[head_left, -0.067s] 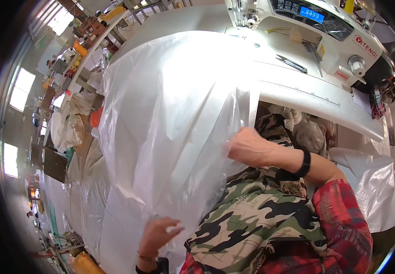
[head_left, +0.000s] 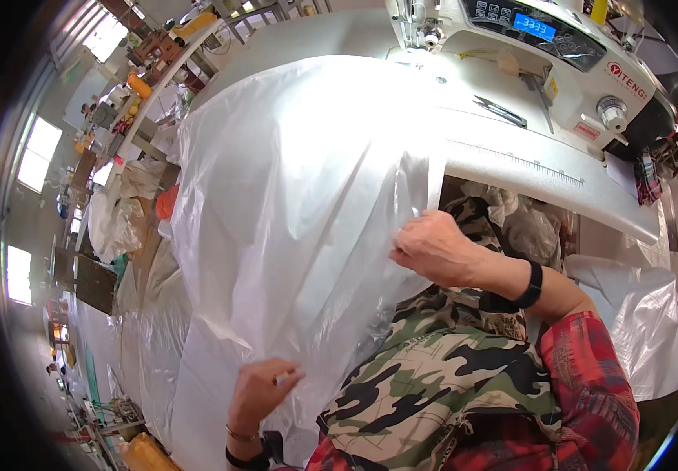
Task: Sewing white plastic material using an industrial sewing machine.
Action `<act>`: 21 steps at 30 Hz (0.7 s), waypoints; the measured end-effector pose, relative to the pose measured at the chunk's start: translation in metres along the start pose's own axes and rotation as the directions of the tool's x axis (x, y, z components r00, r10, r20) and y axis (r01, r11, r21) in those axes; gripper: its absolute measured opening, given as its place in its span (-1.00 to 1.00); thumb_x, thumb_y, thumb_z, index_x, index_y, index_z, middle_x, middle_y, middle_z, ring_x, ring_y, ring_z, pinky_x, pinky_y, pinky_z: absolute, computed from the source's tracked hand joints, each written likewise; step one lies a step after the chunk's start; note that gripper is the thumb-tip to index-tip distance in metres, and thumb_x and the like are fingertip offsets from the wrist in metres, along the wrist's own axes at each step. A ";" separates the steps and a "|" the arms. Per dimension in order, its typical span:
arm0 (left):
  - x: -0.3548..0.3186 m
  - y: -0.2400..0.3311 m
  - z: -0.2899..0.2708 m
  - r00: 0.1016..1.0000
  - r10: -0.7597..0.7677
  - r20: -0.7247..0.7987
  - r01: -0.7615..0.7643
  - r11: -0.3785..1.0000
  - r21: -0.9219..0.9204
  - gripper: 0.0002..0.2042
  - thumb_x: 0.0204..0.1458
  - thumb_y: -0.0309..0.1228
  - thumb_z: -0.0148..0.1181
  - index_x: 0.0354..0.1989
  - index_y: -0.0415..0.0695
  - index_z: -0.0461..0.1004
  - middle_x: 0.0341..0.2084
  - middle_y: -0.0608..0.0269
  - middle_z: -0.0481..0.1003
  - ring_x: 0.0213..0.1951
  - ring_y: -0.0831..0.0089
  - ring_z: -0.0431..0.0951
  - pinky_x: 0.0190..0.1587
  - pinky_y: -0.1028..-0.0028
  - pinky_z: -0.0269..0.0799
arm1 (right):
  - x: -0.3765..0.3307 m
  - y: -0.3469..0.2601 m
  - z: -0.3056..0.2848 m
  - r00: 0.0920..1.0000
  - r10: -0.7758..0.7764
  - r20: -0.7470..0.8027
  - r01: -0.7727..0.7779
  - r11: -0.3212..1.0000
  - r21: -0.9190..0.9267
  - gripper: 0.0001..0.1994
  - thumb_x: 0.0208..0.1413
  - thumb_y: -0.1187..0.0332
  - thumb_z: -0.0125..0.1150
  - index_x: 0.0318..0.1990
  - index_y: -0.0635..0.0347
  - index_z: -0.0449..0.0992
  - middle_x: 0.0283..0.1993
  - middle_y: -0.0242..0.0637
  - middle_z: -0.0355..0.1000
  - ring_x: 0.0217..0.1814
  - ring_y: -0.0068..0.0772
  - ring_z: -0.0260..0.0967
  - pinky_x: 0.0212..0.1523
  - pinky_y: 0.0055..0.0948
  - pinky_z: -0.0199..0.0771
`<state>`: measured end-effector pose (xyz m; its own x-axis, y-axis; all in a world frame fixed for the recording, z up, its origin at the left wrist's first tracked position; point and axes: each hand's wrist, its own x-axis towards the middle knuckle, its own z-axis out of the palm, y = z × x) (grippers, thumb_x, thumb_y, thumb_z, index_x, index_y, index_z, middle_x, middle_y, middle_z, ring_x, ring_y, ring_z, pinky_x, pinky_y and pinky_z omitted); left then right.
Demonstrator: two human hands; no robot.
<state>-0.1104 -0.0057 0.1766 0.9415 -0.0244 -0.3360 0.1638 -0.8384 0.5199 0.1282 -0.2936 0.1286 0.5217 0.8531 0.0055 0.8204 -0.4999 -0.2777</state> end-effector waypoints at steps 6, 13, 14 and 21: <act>0.084 0.044 -0.016 0.902 0.279 -0.329 -0.250 0.960 0.128 -0.90 0.08 -0.48 0.23 -0.30 -0.25 0.58 -0.49 0.07 0.56 -0.48 0.06 0.54 -0.38 0.33 0.43 | -0.017 -0.019 -0.029 0.769 -0.118 -0.628 0.212 0.974 0.076 -0.81 0.12 0.31 0.29 -0.22 0.14 0.43 -0.55 -0.34 0.35 -0.51 -0.26 0.31 -0.37 -0.33 0.25; 0.193 0.082 0.000 0.753 0.465 -0.465 -0.429 0.884 0.187 -0.75 0.11 -0.56 0.13 -0.02 -0.26 0.49 -0.12 -0.02 0.52 -0.14 0.05 0.55 -0.14 0.31 0.47 | 0.015 0.002 -0.028 0.994 -0.002 -0.105 0.000 1.000 -0.014 -0.75 0.19 0.19 0.21 -0.21 0.20 0.45 -0.59 -0.25 0.37 -0.56 -0.17 0.34 -0.40 -0.28 0.32; 0.203 0.086 0.003 0.681 0.522 -0.514 -0.482 0.848 0.222 -0.71 0.11 -0.57 0.13 0.03 -0.26 0.47 0.00 -0.02 0.49 -0.04 0.06 0.54 -0.07 0.33 0.48 | 0.016 0.007 -0.028 1.000 0.028 0.013 -0.027 0.998 -0.059 -0.75 0.19 0.20 0.21 -0.32 0.22 0.45 -0.62 -0.23 0.35 -0.57 -0.13 0.34 -0.45 -0.22 0.31; 0.245 0.096 0.010 0.670 0.524 -0.527 -0.377 0.851 0.366 -0.37 0.00 -0.44 0.30 0.29 -0.24 0.24 0.33 -0.04 0.18 0.33 0.01 0.18 0.32 0.12 0.11 | -0.043 0.001 0.000 0.788 0.154 -0.597 0.144 0.895 0.422 -0.73 0.18 0.25 0.21 -0.51 0.16 0.38 -0.60 -0.11 0.32 -0.52 0.01 0.34 -0.45 -0.13 0.33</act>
<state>0.1329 -0.0974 0.1358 0.8715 -0.1685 0.4606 -0.3236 -0.9032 0.2818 0.1067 -0.3306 0.1279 0.6773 0.5055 0.5345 0.7107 -0.2617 -0.6530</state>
